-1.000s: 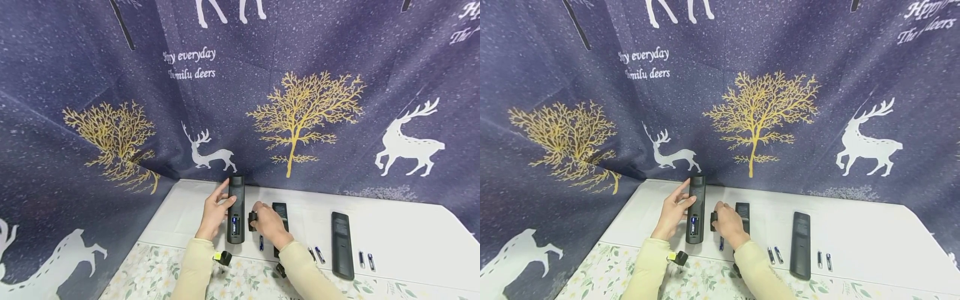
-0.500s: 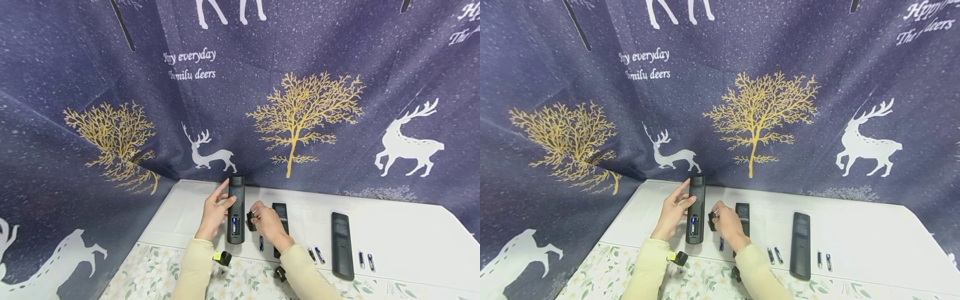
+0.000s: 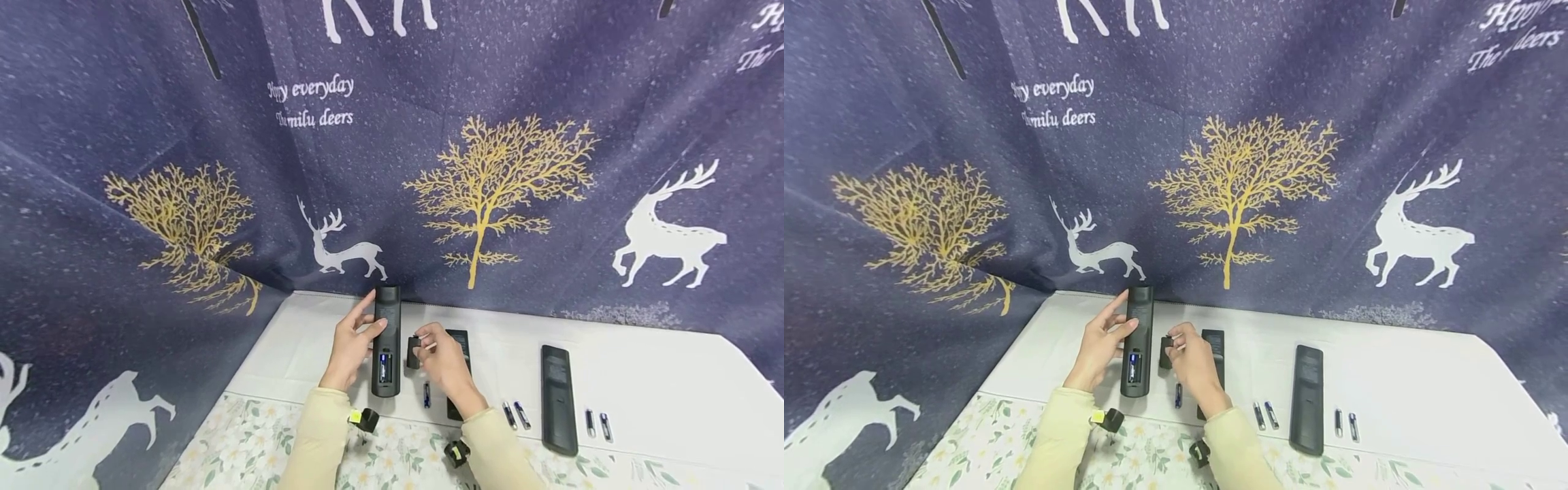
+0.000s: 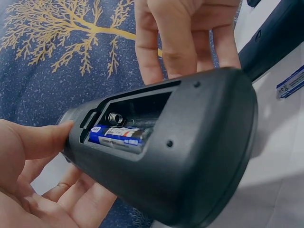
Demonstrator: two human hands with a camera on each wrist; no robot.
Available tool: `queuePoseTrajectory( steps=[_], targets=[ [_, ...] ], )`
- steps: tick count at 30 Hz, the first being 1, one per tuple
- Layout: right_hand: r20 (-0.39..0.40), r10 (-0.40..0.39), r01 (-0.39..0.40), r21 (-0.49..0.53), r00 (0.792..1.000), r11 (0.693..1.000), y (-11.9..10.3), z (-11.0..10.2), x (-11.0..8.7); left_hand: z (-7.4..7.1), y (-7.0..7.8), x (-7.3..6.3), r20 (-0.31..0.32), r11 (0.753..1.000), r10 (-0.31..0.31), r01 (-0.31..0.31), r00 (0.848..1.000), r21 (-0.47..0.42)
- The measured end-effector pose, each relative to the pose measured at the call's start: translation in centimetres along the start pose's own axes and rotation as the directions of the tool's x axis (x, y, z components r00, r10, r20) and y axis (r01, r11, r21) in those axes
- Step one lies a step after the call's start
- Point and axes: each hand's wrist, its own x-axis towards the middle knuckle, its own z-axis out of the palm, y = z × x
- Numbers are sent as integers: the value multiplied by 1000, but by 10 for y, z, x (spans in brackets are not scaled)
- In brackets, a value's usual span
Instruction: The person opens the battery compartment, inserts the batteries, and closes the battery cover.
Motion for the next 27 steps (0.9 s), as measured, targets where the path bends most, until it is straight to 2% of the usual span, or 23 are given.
queuePoseTrajectory(
  steps=[7, 14, 27],
  targets=[
    [-56, 19, -13, 104, 998, 994, -3, -4, -7, 1, 1, 2, 14, 1000, 2, -2, 1000, 17],
    [-63, 17, -3, 220, 998, 976, -8, -9, -12, 1, 0, 1, -3, 1000, -3, 3, 1000, 18],
    [-76, 2, 20, 285, 997, 958, -13, -12, -14, 1, 0, 1, 12, 1000, 10, -10, 1000, 10]
  ],
)
